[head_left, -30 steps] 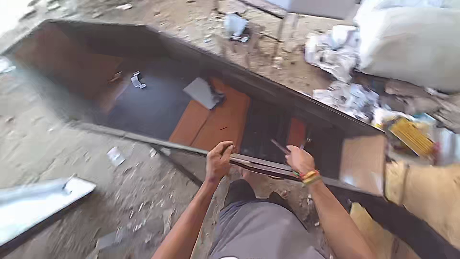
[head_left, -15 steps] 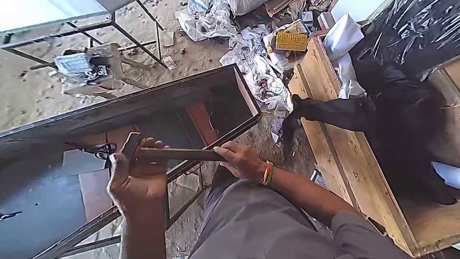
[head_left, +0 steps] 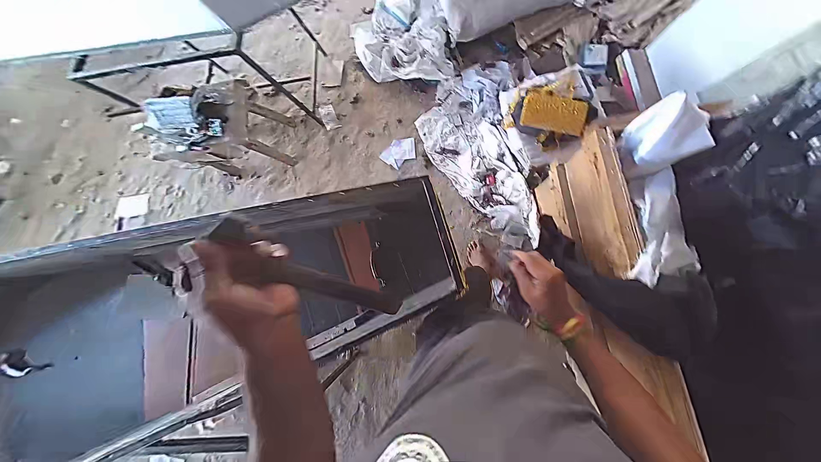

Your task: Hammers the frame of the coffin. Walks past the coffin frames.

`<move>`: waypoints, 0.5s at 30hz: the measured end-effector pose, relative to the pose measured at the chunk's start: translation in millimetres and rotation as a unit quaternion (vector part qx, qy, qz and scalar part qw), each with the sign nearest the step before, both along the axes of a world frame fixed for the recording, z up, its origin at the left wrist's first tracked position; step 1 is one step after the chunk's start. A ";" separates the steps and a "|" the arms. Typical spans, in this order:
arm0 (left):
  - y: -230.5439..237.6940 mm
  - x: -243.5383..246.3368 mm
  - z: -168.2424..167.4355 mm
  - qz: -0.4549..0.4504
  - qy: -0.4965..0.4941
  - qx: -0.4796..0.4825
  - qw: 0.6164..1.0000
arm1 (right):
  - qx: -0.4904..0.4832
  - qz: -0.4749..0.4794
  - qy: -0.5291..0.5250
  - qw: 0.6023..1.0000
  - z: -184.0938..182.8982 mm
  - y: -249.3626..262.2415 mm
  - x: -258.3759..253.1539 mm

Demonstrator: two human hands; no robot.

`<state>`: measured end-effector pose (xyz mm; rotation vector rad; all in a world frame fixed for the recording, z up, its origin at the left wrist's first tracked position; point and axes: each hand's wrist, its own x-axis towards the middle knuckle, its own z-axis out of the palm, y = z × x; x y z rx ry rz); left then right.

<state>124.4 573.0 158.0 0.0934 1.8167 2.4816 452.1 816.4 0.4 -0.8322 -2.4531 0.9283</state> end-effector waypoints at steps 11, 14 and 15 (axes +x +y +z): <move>186.3 -8.7 -35.6 -0.296 0.086 -0.507 0.805 | -0.060 0.062 -0.129 0.988 21.4 177.0 -58.3; 188.6 -14.5 -49.6 -0.255 0.006 -0.549 0.796 | -0.094 0.157 -0.132 0.974 9.9 211.4 -99.9; 187.0 -16.4 -50.4 -0.236 -0.029 -0.571 0.786 | -0.087 0.199 -0.131 0.967 1.0 225.6 -112.3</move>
